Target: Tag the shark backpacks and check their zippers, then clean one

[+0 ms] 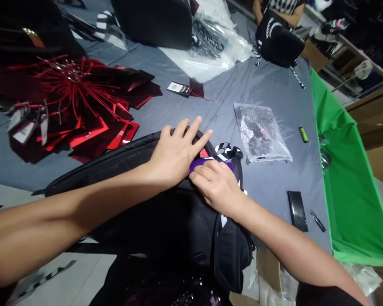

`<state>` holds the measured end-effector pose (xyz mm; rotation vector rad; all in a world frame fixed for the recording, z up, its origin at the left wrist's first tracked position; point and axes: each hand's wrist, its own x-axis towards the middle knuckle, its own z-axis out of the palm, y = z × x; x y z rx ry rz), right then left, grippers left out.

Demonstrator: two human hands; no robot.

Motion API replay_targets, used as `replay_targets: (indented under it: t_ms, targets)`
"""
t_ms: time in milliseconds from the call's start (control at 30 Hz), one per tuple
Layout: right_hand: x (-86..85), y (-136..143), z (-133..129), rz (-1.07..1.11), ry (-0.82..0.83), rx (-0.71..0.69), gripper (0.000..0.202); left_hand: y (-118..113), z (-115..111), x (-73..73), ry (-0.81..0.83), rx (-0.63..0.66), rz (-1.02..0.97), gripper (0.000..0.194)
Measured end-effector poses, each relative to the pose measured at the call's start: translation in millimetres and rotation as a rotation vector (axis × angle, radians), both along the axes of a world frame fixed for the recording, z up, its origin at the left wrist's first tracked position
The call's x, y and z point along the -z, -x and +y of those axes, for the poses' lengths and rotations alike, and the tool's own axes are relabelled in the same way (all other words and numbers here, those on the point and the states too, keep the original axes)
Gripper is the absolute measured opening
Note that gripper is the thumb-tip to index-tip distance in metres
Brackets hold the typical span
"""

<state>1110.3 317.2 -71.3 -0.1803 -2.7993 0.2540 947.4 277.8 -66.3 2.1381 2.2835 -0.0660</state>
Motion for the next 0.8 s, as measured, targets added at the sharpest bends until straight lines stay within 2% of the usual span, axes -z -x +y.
replay_targets:
  t_ms: [100,200,300,433,533,667,800]
  targets:
    - [-7.0,14,1,-0.385,0.090,-0.039,0.016,1,3,-0.2,0.042,-0.002,-0.014,0.068]
    - [-15.2,17,4,-0.552,0.064,-0.081,0.022,2,6,1.3,0.047,0.003,-0.058,0.068]
    - [-13.1,19,7,-0.575,-0.013,-0.128,0.021,3,8,5.2,0.042,0.001,-0.075,0.064]
    - [-5.9,24,9,-0.666,-0.094,-0.087,0.013,3,10,9.2,0.040,-0.007,-0.056,0.067]
    - [-6.2,26,10,-0.710,-0.071,-0.075,0.009,3,10,10.9,0.036,-0.006,-0.069,0.068]
    - [-4.9,22,13,-0.569,-0.020,-0.116,0.017,4,12,14.9,0.012,-0.028,-0.141,0.067]
    - [-2.0,18,15,-0.591,0.013,-0.055,0.015,5,13,16.4,0.019,-0.036,-0.179,0.067]
